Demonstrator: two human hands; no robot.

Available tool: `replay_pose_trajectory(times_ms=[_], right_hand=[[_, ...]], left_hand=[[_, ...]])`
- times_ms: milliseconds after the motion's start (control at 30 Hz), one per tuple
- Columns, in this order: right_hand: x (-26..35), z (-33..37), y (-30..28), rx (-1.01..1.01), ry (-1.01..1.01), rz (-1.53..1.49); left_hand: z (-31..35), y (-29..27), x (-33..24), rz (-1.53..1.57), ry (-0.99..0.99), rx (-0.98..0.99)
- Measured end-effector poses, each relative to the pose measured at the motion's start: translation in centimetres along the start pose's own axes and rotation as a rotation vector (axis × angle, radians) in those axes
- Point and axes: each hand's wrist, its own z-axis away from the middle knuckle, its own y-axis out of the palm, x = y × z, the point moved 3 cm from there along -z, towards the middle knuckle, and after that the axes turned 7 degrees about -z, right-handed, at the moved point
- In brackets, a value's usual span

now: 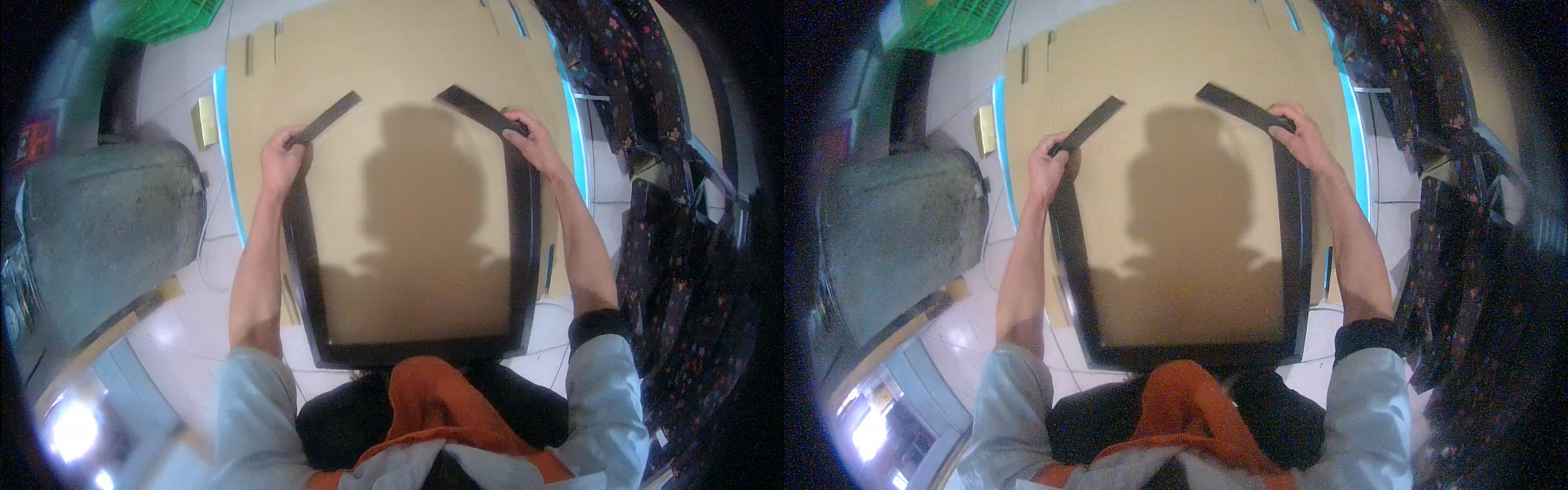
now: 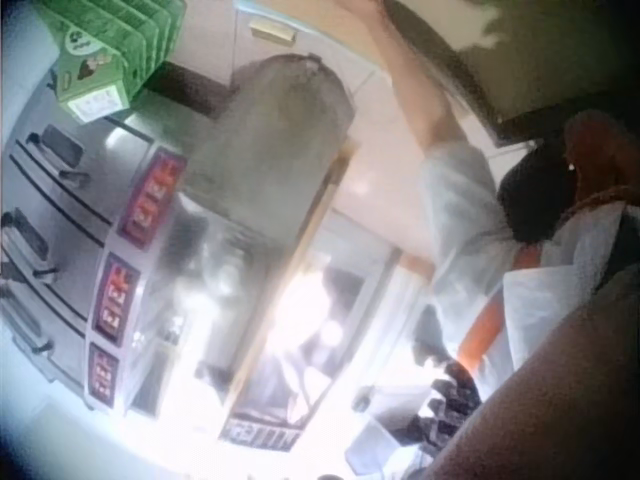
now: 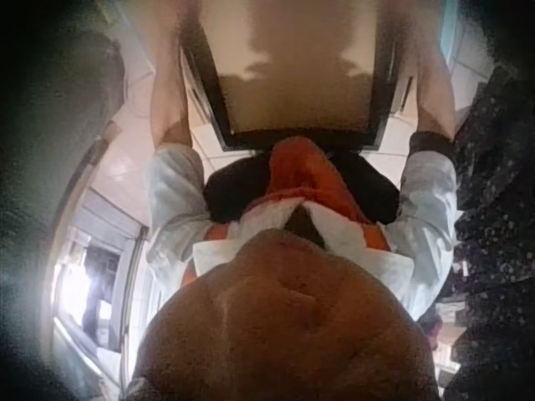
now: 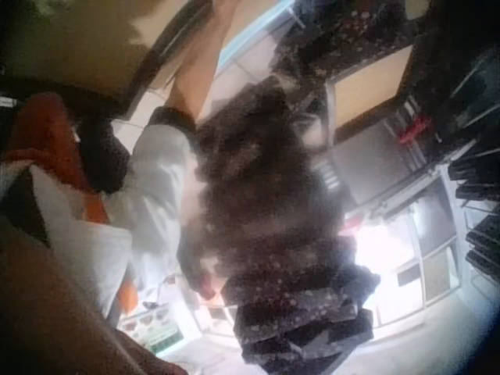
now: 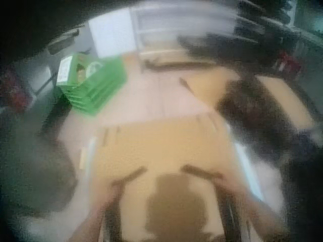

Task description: The person assembles rectangular frames by placing four black strips onto a flat cardboard sheet, aligning them to form a border, and then lifting the assembled frame to place it on a growing stack. This process is repeated multiple times throughout the clip.

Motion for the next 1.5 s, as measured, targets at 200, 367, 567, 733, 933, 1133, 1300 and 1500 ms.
replay_pose_trajectory(times_ms=[200, 367, 567, 733, 933, 1133, 1300, 1500], right_hand=[[-1.0, -0.6, 0.3, -0.119, 0.193, -0.215], [-0.1, -0.7, 1.0, -0.081, 0.078, 0.09], [0.2, -0.5, 1.4, -0.168, 0.106, 0.067], [-0.6, -0.2, 1.3, -0.245, 0.121, 0.024], [-1.4, -0.8, 1.5, -0.274, 0.07, 0.087], [-2.1, -0.4, 1.5, -0.313, 0.257, -0.125], [-2.0, -0.5, 1.6, -0.333, 0.257, -0.161], [0.0, 0.6, 1.4, -0.313, 0.157, -0.155]], left_hand=[[-0.3, -1.4, 0.5, 0.156, -0.153, 0.091], [0.2, -1.0, 0.9, -0.001, 0.0, 0.004], [0.1, -0.5, 2.5, 0.109, -0.22, -0.024], [0.6, -0.9, 0.7, -0.029, -0.217, -0.043], [-0.6, -1.4, 2.8, 0.113, -0.339, 0.126], [0.2, -1.7, 0.7, 0.344, -0.319, 0.219], [0.6, -1.3, 1.3, 0.337, -0.121, -0.047], [2.0, -2.0, 0.9, -0.036, 0.159, -0.241]])
